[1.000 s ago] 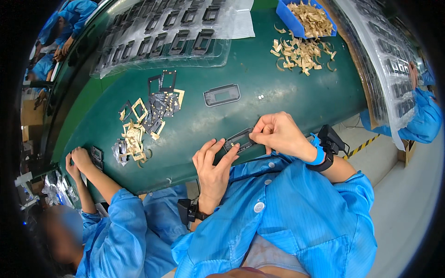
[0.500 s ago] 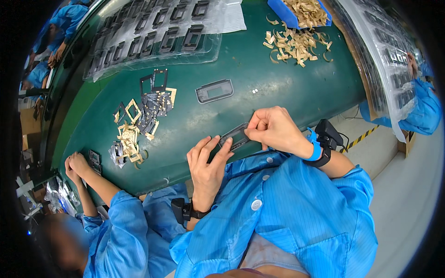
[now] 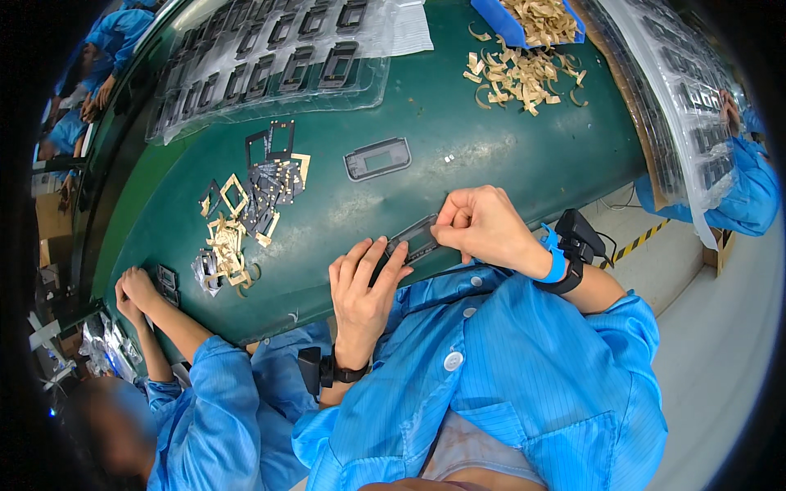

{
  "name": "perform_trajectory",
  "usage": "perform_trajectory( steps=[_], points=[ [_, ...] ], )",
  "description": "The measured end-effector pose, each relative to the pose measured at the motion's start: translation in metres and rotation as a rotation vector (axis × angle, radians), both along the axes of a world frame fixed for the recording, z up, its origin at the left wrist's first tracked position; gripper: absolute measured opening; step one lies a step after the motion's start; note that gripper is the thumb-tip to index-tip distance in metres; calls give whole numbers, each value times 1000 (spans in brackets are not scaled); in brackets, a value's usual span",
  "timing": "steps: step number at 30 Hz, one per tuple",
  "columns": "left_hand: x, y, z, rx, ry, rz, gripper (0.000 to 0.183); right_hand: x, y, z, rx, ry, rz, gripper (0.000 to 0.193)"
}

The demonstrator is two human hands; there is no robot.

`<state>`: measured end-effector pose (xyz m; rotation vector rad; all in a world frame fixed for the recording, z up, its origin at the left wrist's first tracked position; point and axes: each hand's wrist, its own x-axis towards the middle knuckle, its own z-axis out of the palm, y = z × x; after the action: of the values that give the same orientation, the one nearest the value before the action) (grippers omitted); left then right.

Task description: Assembling small electronic components by placing frames onto housing parts at a factory workstation.

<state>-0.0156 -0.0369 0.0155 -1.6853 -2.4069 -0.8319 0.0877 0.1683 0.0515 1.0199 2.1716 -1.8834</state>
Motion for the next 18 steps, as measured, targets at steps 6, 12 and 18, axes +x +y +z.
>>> perform_trajectory(
  steps=[6,12,18],
  points=[
    [2,0,-10,96,-80,32,43,-1,-1,1,-1,-11,-16,13],
    [2,1,-5,59,-21,20,42,-1,0,0,13,2,-10,13],
    [0,1,-6,26,14,8,40,-1,0,-3,-3,8,-20,13]
  ],
)
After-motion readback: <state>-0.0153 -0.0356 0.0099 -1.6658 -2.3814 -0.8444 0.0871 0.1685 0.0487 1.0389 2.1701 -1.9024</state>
